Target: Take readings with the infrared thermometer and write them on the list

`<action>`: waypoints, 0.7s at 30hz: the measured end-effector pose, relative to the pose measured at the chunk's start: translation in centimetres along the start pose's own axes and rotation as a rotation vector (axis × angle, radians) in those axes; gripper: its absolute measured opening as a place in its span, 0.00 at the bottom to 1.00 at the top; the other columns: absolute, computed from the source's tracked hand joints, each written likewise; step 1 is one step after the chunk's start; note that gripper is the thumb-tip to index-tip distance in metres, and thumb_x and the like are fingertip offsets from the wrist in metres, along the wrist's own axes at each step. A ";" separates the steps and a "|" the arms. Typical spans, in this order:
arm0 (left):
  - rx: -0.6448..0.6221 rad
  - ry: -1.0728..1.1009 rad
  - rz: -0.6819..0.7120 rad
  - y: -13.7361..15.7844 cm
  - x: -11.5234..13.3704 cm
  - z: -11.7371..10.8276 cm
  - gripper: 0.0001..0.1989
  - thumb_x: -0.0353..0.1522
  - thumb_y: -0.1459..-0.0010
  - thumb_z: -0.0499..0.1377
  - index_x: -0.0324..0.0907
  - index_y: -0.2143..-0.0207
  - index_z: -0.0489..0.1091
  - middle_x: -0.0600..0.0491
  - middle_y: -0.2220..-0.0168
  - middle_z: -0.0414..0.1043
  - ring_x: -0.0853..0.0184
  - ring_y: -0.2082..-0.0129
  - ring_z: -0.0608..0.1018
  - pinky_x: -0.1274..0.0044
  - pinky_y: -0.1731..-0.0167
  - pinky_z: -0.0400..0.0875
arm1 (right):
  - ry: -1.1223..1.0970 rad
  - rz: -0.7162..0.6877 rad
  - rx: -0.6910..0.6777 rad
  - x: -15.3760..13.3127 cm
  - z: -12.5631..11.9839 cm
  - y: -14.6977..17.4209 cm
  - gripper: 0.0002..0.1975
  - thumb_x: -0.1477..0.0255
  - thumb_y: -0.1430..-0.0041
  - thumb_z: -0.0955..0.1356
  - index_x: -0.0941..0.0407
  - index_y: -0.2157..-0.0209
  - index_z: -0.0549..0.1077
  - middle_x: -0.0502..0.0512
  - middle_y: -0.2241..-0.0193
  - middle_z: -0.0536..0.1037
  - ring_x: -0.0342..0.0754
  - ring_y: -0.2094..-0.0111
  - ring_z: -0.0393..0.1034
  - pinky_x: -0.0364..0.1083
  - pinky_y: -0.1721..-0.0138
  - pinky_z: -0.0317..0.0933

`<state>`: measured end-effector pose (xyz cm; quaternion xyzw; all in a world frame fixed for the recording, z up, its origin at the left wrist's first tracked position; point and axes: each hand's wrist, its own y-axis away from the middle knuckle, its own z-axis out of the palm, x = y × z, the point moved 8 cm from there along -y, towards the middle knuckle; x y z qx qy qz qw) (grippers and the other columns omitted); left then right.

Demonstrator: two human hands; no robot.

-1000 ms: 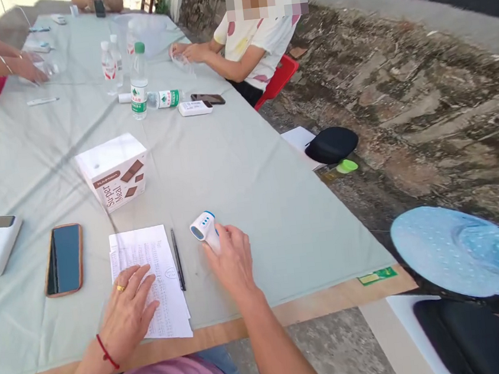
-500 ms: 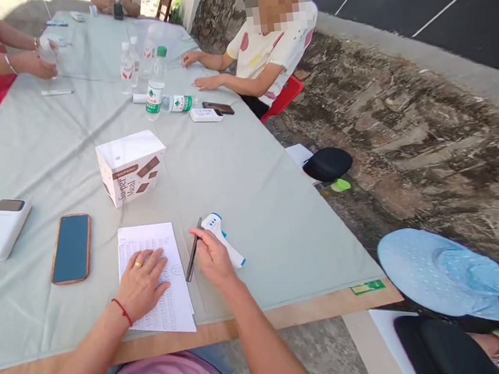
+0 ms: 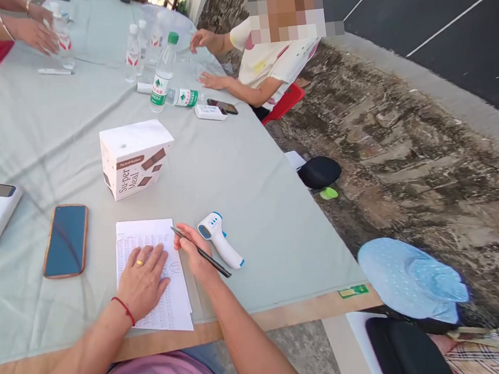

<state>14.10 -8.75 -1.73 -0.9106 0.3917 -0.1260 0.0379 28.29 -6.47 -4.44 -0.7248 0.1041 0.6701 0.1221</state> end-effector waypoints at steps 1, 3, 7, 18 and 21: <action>-0.002 -0.001 0.004 0.0 0.0 0.1 0.21 0.36 0.37 0.54 0.39 0.43 0.65 0.47 0.39 0.63 0.55 0.41 0.66 0.61 0.41 0.59 | 0.006 0.012 0.009 0.4 0.0 -0.1 0.14 0.67 0.45 0.65 0.56 0.57 0.73 0.51 0.72 0.76 0.45 0.72 0.70 0.47 0.67 0.67; -0.008 -0.002 0.011 0.0 0.2 0.2 0.22 0.36 0.36 0.54 0.38 0.43 0.65 0.47 0.38 0.62 0.56 0.41 0.66 0.62 0.41 0.59 | 0.044 0.032 0.052 1.1 -0.2 -0.1 0.12 0.67 0.49 0.66 0.56 0.63 0.72 0.50 0.75 0.75 0.45 0.75 0.68 0.45 0.71 0.66; -0.014 -0.005 -0.006 -0.2 0.3 0.3 0.22 0.37 0.37 0.54 0.37 0.43 0.65 0.48 0.38 0.63 0.56 0.42 0.67 0.62 0.41 0.60 | 0.109 0.038 0.154 1.7 -0.8 0.3 0.07 0.66 0.51 0.67 0.55 0.72 0.70 0.47 0.80 0.72 0.43 0.79 0.64 0.43 0.77 0.61; -0.012 0.036 -0.030 -0.6 0.4 0.3 0.22 0.36 0.37 0.54 0.37 0.43 0.65 0.47 0.40 0.65 0.55 0.43 0.68 0.62 0.42 0.60 | 0.249 0.020 0.175 1.1 -0.3 0.6 0.05 0.68 0.54 0.67 0.54 0.74 0.70 0.46 0.80 0.72 0.43 0.79 0.64 0.43 0.75 0.62; -0.019 0.043 -0.032 -0.6 0.4 0.3 0.21 0.35 0.37 0.54 0.38 0.43 0.65 0.47 0.40 0.65 0.55 0.43 0.68 0.62 0.42 0.60 | 0.322 -0.024 0.171 0.7 -0.1 0.5 0.03 0.69 0.53 0.66 0.53 0.76 0.68 0.46 0.81 0.71 0.43 0.79 0.64 0.44 0.74 0.62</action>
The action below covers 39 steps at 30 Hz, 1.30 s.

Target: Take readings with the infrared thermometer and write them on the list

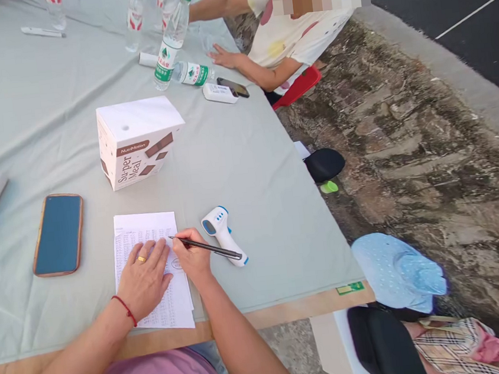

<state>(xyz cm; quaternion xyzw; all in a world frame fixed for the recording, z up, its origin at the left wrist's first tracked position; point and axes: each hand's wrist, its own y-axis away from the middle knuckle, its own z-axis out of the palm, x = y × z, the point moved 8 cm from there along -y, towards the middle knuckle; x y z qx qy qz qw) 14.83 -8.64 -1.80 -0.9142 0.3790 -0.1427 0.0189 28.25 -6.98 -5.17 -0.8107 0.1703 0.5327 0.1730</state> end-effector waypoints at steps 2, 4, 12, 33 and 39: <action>-0.007 0.009 -0.002 0.0 0.0 0.0 0.21 0.35 0.37 0.54 0.38 0.43 0.65 0.47 0.40 0.65 0.55 0.42 0.67 0.61 0.42 0.60 | 0.014 -0.029 -0.013 -0.3 0.1 0.0 0.04 0.69 0.51 0.65 0.53 0.76 0.68 0.45 0.81 0.71 0.43 0.78 0.64 0.44 0.73 0.63; -0.008 0.014 -0.002 0.0 0.1 0.0 0.21 0.35 0.37 0.53 0.38 0.43 0.65 0.47 0.40 0.65 0.54 0.42 0.67 0.61 0.42 0.60 | 0.024 -0.047 -0.030 -0.6 0.3 0.0 0.04 0.68 0.50 0.65 0.53 0.75 0.68 0.46 0.80 0.71 0.43 0.78 0.64 0.44 0.73 0.62; -0.011 0.039 -0.010 0.0 -0.1 0.1 0.22 0.34 0.38 0.54 0.39 0.42 0.63 0.47 0.40 0.65 0.55 0.42 0.67 0.61 0.42 0.59 | 0.088 -0.084 -0.073 -0.9 0.5 0.0 0.05 0.68 0.48 0.64 0.53 0.74 0.67 0.46 0.80 0.70 0.44 0.77 0.64 0.44 0.73 0.62; -0.014 0.037 -0.002 -0.1 0.0 0.0 0.21 0.34 0.37 0.54 0.38 0.43 0.65 0.47 0.40 0.65 0.54 0.42 0.67 0.61 0.42 0.59 | 0.073 -0.080 -0.024 -0.6 0.2 0.1 0.05 0.68 0.48 0.64 0.53 0.75 0.66 0.45 0.81 0.70 0.44 0.78 0.63 0.44 0.74 0.62; -0.014 0.039 0.001 -0.1 0.0 -0.1 0.21 0.34 0.37 0.54 0.37 0.43 0.65 0.47 0.40 0.65 0.54 0.42 0.67 0.61 0.42 0.60 | 0.068 -0.091 -0.044 -0.8 0.4 0.1 0.04 0.68 0.48 0.64 0.53 0.75 0.66 0.45 0.81 0.69 0.43 0.79 0.63 0.44 0.74 0.61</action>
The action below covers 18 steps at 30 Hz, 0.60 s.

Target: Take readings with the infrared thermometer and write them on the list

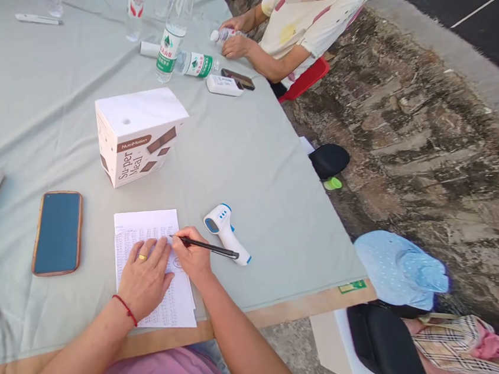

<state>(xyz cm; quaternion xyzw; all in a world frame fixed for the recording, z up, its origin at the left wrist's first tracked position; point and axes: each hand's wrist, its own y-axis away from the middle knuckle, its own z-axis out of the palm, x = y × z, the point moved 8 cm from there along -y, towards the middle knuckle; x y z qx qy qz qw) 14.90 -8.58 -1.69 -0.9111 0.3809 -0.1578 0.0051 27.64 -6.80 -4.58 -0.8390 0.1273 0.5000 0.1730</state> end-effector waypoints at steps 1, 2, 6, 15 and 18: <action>-0.001 0.000 -0.001 0.0 0.0 0.0 0.21 0.34 0.37 0.53 0.37 0.43 0.65 0.47 0.40 0.65 0.54 0.42 0.67 0.61 0.42 0.60 | 0.000 0.000 0.000 0.0 0.0 0.0 0.04 0.69 0.48 0.64 0.53 0.75 0.66 0.45 0.81 0.69 0.43 0.79 0.63 0.43 0.74 0.61; -0.002 -0.002 -0.001 0.0 0.0 0.0 0.21 0.34 0.37 0.53 0.37 0.43 0.65 0.47 0.40 0.65 0.54 0.43 0.67 0.61 0.42 0.60 | -0.001 -0.001 0.001 -0.1 0.0 0.0 0.04 0.69 0.48 0.64 0.53 0.75 0.66 0.45 0.81 0.69 0.43 0.79 0.63 0.43 0.75 0.61; -0.002 -0.006 0.003 0.0 0.0 0.0 0.21 0.35 0.37 0.54 0.37 0.44 0.65 0.47 0.40 0.65 0.55 0.43 0.67 0.61 0.42 0.59 | 0.007 -0.013 0.005 -0.1 0.0 0.0 0.04 0.69 0.48 0.64 0.53 0.75 0.66 0.45 0.81 0.69 0.43 0.79 0.63 0.43 0.74 0.61; -0.003 -0.021 0.000 0.0 0.0 -0.1 0.21 0.35 0.38 0.55 0.38 0.44 0.66 0.47 0.40 0.65 0.55 0.43 0.67 0.62 0.42 0.60 | 0.004 -0.063 0.024 0.1 -0.1 0.1 0.04 0.70 0.47 0.64 0.53 0.75 0.67 0.45 0.80 0.69 0.42 0.78 0.63 0.42 0.74 0.61; 0.000 -0.023 0.000 0.0 0.0 -0.2 0.21 0.35 0.39 0.56 0.38 0.44 0.66 0.47 0.40 0.66 0.55 0.43 0.68 0.62 0.42 0.60 | 0.003 -0.067 0.022 0.1 -0.1 0.0 0.04 0.70 0.48 0.64 0.53 0.75 0.67 0.45 0.80 0.69 0.42 0.79 0.63 0.42 0.75 0.61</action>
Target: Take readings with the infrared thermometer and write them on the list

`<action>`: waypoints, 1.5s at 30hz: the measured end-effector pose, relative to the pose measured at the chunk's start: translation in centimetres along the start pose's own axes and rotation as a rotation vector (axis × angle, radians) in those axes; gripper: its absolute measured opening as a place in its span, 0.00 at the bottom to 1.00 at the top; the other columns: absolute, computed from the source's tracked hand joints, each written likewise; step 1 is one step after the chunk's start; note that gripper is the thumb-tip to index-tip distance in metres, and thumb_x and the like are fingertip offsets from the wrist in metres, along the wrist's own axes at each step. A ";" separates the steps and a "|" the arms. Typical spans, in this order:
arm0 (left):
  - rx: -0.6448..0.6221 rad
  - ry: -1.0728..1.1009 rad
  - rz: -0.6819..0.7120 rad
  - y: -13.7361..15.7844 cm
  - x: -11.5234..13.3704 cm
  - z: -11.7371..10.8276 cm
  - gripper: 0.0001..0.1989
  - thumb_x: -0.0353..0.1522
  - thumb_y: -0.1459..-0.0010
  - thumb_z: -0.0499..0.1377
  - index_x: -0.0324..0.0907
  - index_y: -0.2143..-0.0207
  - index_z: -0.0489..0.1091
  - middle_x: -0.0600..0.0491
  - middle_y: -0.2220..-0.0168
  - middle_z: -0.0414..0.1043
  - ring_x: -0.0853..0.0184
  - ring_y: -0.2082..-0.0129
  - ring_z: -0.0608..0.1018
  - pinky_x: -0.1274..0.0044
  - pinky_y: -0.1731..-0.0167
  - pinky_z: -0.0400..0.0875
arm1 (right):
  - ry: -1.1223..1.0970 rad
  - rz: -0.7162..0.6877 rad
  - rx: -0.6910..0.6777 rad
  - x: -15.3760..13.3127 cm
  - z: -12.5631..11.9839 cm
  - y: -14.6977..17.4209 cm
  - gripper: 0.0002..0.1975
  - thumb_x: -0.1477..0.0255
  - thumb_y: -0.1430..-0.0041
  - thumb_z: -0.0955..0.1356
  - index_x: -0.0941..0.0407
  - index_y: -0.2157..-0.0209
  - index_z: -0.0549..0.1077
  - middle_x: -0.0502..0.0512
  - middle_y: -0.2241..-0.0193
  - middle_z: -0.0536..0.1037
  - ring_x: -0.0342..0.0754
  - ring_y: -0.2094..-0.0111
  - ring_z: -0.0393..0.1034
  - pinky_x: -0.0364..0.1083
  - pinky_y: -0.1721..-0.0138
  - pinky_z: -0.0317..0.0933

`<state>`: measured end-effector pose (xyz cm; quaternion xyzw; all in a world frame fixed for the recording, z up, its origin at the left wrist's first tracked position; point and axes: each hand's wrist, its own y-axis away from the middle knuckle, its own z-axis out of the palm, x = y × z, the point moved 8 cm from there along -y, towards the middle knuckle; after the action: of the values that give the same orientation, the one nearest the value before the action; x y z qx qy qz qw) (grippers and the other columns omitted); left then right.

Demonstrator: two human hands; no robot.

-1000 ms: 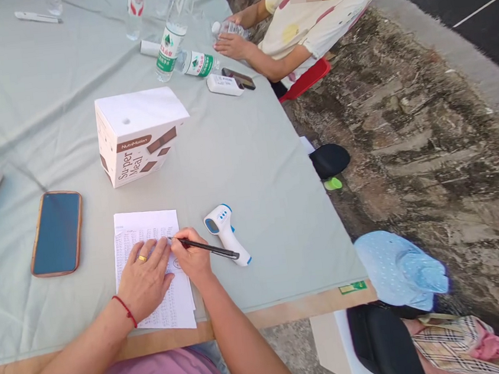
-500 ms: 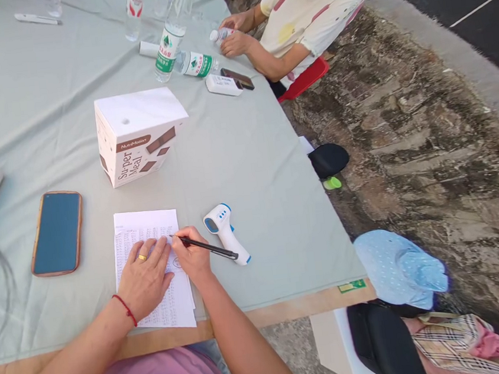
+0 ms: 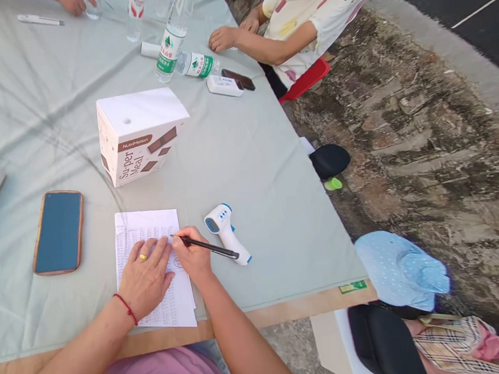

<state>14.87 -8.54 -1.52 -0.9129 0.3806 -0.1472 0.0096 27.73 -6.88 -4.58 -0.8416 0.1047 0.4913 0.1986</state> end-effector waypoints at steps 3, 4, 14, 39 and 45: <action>0.005 -0.003 0.000 0.0 0.0 0.0 0.21 0.35 0.38 0.56 0.38 0.44 0.66 0.47 0.40 0.65 0.55 0.43 0.67 0.62 0.42 0.60 | 0.005 0.004 -0.001 0.0 0.0 0.0 0.04 0.70 0.48 0.64 0.53 0.75 0.67 0.45 0.80 0.70 0.42 0.79 0.63 0.42 0.74 0.61; 0.007 -0.003 0.001 0.0 0.0 0.0 0.21 0.36 0.38 0.55 0.38 0.44 0.66 0.47 0.40 0.65 0.55 0.43 0.67 0.62 0.42 0.60 | 0.005 0.006 -0.002 0.0 0.0 0.0 0.04 0.70 0.48 0.64 0.53 0.75 0.67 0.45 0.80 0.70 0.42 0.79 0.63 0.42 0.74 0.61; 0.007 0.016 0.004 0.1 0.0 0.1 0.21 0.35 0.38 0.55 0.39 0.44 0.65 0.46 0.40 0.65 0.55 0.43 0.67 0.62 0.42 0.60 | -0.028 0.046 -0.022 -0.1 0.1 -0.1 0.04 0.70 0.50 0.64 0.53 0.76 0.66 0.44 0.82 0.69 0.42 0.80 0.61 0.42 0.76 0.59; 0.025 -0.005 0.012 -0.1 0.0 -0.2 0.21 0.35 0.38 0.55 0.37 0.44 0.66 0.46 0.41 0.66 0.55 0.43 0.68 0.63 0.43 0.61 | 0.006 0.017 0.013 0.4 -0.1 0.1 0.04 0.69 0.48 0.64 0.53 0.75 0.66 0.44 0.80 0.69 0.43 0.78 0.63 0.43 0.74 0.60; 0.007 0.012 0.006 -0.1 0.0 -0.1 0.21 0.34 0.38 0.55 0.38 0.44 0.66 0.46 0.40 0.65 0.54 0.43 0.68 0.61 0.43 0.61 | -0.016 0.036 -0.016 0.5 0.1 0.1 0.03 0.70 0.48 0.64 0.53 0.75 0.66 0.44 0.80 0.68 0.43 0.78 0.61 0.43 0.74 0.60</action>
<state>14.92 -8.43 -1.40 -0.9108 0.3830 -0.1537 0.0109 27.84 -6.94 -5.10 -0.8371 0.1142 0.5025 0.1837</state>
